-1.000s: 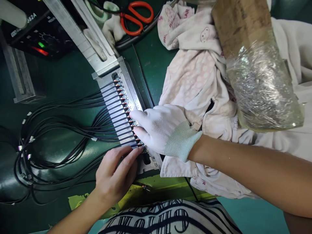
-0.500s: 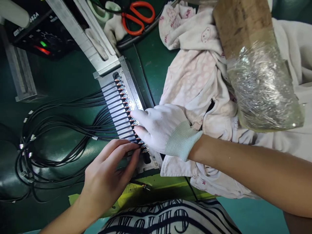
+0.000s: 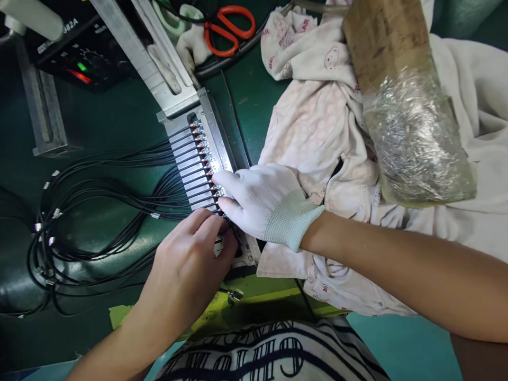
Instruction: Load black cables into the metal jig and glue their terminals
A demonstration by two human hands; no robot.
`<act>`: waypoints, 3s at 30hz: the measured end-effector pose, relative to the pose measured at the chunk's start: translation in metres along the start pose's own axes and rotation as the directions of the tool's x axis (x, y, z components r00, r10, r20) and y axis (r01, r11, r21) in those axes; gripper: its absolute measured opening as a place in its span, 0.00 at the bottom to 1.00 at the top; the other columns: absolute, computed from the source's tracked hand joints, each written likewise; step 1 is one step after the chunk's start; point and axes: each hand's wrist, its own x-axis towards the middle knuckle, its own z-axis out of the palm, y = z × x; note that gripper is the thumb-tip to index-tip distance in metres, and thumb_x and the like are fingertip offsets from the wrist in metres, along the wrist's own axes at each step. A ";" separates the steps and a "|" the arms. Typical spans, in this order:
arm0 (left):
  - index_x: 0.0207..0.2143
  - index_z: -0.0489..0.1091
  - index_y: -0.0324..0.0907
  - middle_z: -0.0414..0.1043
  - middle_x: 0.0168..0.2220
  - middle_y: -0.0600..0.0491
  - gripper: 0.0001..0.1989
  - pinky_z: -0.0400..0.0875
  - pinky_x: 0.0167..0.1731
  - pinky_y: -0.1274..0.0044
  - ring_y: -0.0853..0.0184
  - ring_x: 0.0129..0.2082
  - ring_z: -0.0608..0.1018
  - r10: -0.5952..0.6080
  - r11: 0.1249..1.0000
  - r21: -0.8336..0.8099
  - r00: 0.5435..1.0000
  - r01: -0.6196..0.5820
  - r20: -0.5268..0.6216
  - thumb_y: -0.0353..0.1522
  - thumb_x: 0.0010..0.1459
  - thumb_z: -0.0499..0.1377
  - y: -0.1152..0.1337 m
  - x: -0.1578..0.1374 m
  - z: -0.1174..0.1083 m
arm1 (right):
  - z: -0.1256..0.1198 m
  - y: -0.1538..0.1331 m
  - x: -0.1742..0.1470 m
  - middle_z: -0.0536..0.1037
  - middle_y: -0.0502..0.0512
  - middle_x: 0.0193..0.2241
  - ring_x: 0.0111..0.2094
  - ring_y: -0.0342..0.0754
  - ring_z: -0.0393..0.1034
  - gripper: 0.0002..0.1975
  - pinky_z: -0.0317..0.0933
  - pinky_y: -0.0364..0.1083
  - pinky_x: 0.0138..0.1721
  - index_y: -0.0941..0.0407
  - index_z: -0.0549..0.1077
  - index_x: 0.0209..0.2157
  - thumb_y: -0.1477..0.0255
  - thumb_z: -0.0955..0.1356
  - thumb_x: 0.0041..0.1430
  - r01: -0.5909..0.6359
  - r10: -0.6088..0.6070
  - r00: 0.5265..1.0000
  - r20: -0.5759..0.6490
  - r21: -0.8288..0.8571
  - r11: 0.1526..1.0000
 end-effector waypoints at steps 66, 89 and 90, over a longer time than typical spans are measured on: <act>0.55 0.67 0.29 0.69 0.45 0.40 0.21 0.68 0.44 0.70 0.61 0.45 0.72 0.015 0.922 -0.382 0.992 -0.062 -0.124 0.15 0.58 0.55 -0.020 -0.067 0.022 | 0.003 0.004 -0.001 0.80 0.50 0.37 0.36 0.45 0.72 0.13 0.53 0.48 0.35 0.53 0.75 0.49 0.67 0.65 0.66 0.042 -0.041 0.998 -0.045 0.037 0.998; 0.60 0.63 0.30 0.69 0.58 0.39 0.22 0.66 0.52 0.67 0.56 0.57 0.70 0.093 0.967 -0.226 0.988 -0.120 -0.125 0.22 0.63 0.54 -0.027 -0.087 0.023 | 0.001 0.001 -0.002 0.80 0.48 0.43 0.41 0.47 0.76 0.15 0.59 0.46 0.38 0.53 0.75 0.52 0.66 0.65 0.67 0.020 -0.021 0.999 -0.043 -0.008 1.000; 0.60 0.62 0.31 0.68 0.59 0.38 0.22 0.66 0.54 0.66 0.56 0.58 0.69 0.087 0.951 -0.287 0.990 -0.117 -0.115 0.21 0.64 0.53 -0.029 -0.090 0.021 | 0.001 0.001 -0.002 0.80 0.48 0.44 0.42 0.47 0.76 0.15 0.59 0.45 0.38 0.53 0.75 0.52 0.66 0.65 0.67 0.024 -0.025 0.999 -0.048 -0.007 1.000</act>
